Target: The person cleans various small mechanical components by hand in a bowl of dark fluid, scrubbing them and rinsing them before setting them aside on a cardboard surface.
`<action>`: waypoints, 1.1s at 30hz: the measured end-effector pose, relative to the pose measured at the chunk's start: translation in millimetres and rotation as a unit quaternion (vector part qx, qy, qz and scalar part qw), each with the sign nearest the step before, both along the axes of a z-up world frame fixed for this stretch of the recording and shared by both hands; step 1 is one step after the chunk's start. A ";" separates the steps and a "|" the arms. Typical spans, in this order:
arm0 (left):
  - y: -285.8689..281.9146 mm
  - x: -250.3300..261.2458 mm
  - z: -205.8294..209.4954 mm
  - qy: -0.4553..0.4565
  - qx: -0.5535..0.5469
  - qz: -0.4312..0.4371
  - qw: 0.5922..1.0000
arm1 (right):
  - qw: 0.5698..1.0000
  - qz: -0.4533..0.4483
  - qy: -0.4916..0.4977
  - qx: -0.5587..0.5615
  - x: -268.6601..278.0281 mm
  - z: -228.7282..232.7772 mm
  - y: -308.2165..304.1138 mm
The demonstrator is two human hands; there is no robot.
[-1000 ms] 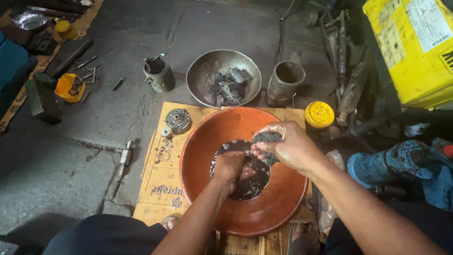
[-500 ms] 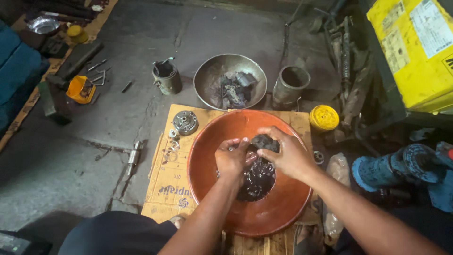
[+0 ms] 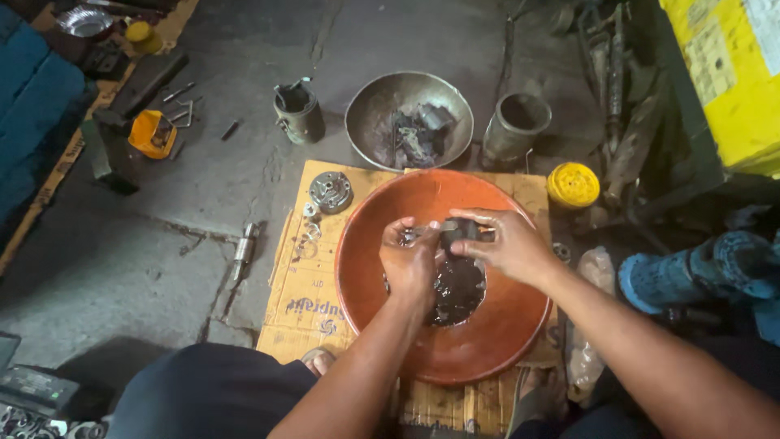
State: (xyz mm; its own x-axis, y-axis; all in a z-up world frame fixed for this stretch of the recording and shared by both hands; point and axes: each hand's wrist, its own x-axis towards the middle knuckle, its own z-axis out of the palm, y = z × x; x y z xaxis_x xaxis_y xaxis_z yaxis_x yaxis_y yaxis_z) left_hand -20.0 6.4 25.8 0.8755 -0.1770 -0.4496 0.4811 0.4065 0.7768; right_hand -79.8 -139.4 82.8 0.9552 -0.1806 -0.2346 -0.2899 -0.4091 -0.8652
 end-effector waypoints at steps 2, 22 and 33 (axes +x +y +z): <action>0.5 -7.6 2.9 0.080 -0.083 -0.029 0.993 | 0.995 -0.007 0.037 -0.092 -1.9 -4.1 6.6; 7.5 10.4 14.1 -0.374 0.287 -0.346 0.811 | 0.913 -0.187 0.043 0.359 -4.4 -44.4 -16.7; 0.3 -2.0 16.3 -0.314 0.336 -0.347 0.817 | 0.959 -0.096 -0.207 -0.168 -5.9 -61.9 -11.8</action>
